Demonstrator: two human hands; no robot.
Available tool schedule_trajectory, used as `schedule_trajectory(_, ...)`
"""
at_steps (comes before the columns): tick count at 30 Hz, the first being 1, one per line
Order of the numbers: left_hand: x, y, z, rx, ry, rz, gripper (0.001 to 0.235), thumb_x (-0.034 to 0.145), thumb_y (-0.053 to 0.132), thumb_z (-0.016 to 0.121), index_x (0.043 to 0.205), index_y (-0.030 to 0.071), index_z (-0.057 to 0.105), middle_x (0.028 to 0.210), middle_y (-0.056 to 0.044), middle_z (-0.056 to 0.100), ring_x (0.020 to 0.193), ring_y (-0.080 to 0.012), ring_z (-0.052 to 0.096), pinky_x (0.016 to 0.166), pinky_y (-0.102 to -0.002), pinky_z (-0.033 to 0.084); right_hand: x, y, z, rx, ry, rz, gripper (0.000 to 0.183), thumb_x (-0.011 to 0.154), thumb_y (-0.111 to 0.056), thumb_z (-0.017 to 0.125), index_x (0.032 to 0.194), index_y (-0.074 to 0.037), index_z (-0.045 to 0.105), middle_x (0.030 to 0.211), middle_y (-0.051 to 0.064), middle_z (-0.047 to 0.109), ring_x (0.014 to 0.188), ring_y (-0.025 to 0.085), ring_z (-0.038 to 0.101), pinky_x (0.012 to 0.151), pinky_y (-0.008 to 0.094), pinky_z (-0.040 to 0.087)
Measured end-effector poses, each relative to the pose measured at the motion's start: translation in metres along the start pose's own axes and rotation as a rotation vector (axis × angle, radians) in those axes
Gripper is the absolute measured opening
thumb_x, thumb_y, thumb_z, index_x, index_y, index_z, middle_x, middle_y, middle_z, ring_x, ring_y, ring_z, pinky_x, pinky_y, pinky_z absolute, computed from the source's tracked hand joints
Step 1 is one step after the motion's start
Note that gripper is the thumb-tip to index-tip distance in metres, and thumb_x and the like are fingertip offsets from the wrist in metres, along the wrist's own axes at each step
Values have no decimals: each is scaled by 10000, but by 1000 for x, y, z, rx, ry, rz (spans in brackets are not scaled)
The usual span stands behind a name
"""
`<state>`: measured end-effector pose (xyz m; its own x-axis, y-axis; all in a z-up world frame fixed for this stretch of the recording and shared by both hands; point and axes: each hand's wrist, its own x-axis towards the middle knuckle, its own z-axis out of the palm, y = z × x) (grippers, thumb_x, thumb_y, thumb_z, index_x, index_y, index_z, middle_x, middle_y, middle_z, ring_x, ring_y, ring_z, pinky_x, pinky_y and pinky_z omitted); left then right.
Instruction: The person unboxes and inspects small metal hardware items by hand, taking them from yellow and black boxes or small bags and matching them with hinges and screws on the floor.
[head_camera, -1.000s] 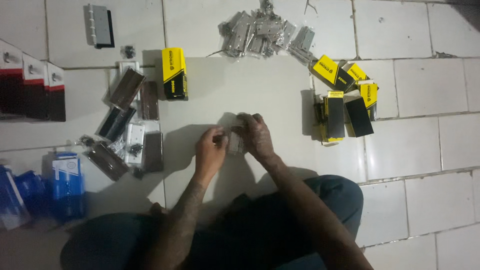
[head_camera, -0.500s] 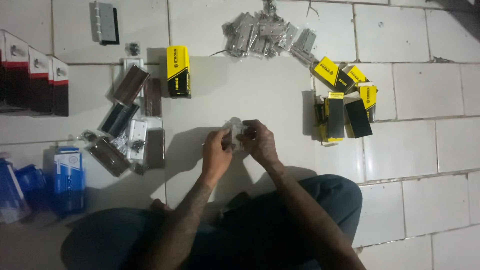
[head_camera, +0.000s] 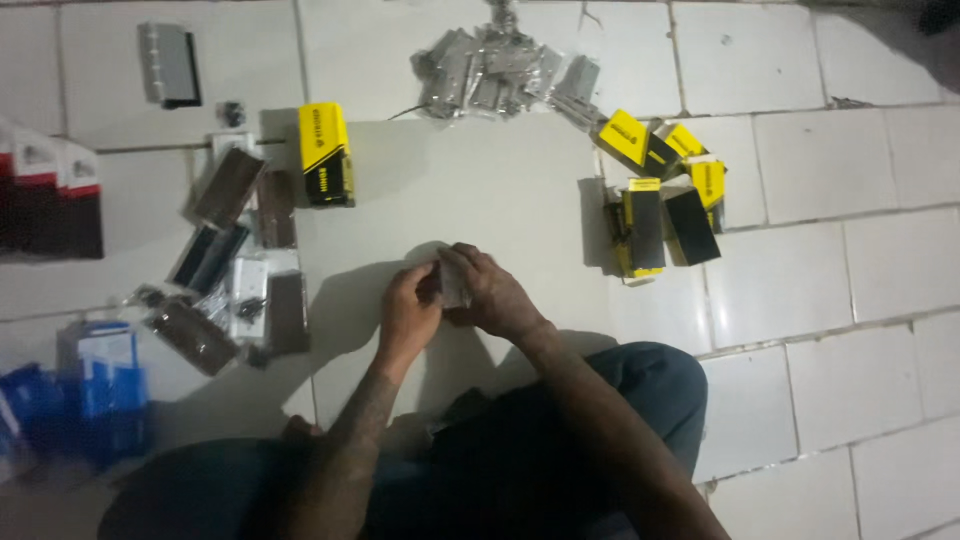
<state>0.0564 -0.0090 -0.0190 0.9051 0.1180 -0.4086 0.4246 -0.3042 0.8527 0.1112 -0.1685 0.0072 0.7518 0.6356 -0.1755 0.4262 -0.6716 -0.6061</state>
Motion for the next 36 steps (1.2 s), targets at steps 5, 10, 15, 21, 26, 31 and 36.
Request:
schedule_trajectory(5,-9,24,-4,-155,-85,19,539,1016,107,574,1524,-2,433,1439,-330,495,1378,-512,482,1105,-576,462,22,34,-6,58,52,0,927,706,-169,953,1471,-35,446,1426,220,484,1199,557,585,874,626,597)
schedule_trajectory(10,-10,35,-3,-162,-83,34,526,1030,104,556,1517,-29,406,1472,-316,476,1429,-485,453,1160,-559,421,33,52,-16,48,63,41,903,687,-223,971,1446,-84,501,1444,150,490,1256,493,579,992,588,577)
schedule_trajectory(15,-6,32,-4,-107,-29,43,505,1031,144,568,1499,7,439,1435,-271,521,1389,-442,513,1111,-537,475,30,51,-19,33,68,17,1157,702,-330,964,1630,-221,281,1541,165,414,1372,415,527,1123,535,480)
schedule_trajectory(21,-10,37,-8,-138,20,17,482,1010,68,544,1480,-8,471,1374,-242,546,1352,-404,556,1118,-550,478,-26,84,-86,-139,467,295,847,810,-316,927,1484,-239,420,1338,138,494,1151,384,603,895,472,533)
schedule_trajectory(26,-14,37,-4,-119,54,42,446,1031,61,534,1470,-5,490,1353,-239,557,1340,-402,558,1079,-526,525,-71,172,-93,-482,752,713,650,818,-511,883,1314,-185,616,1123,102,629,1074,353,599,841,522,487)
schedule_trajectory(31,-14,52,-4,-49,81,97,438,1015,52,560,1439,-37,496,1327,-275,558,1316,-434,566,1032,-458,570,-77,195,-81,-442,774,828,847,703,-634,877,1398,-258,571,1195,42,620,1156,336,589,926,630,499)
schedule_trajectory(36,-34,107,-26,37,-13,307,505,1024,253,633,1476,63,511,1392,-210,573,1353,-423,550,1022,-553,549,-46,37,-110,846,681,371,936,824,11,776,1590,-262,313,1310,140,552,1152,326,616,990,578,581)
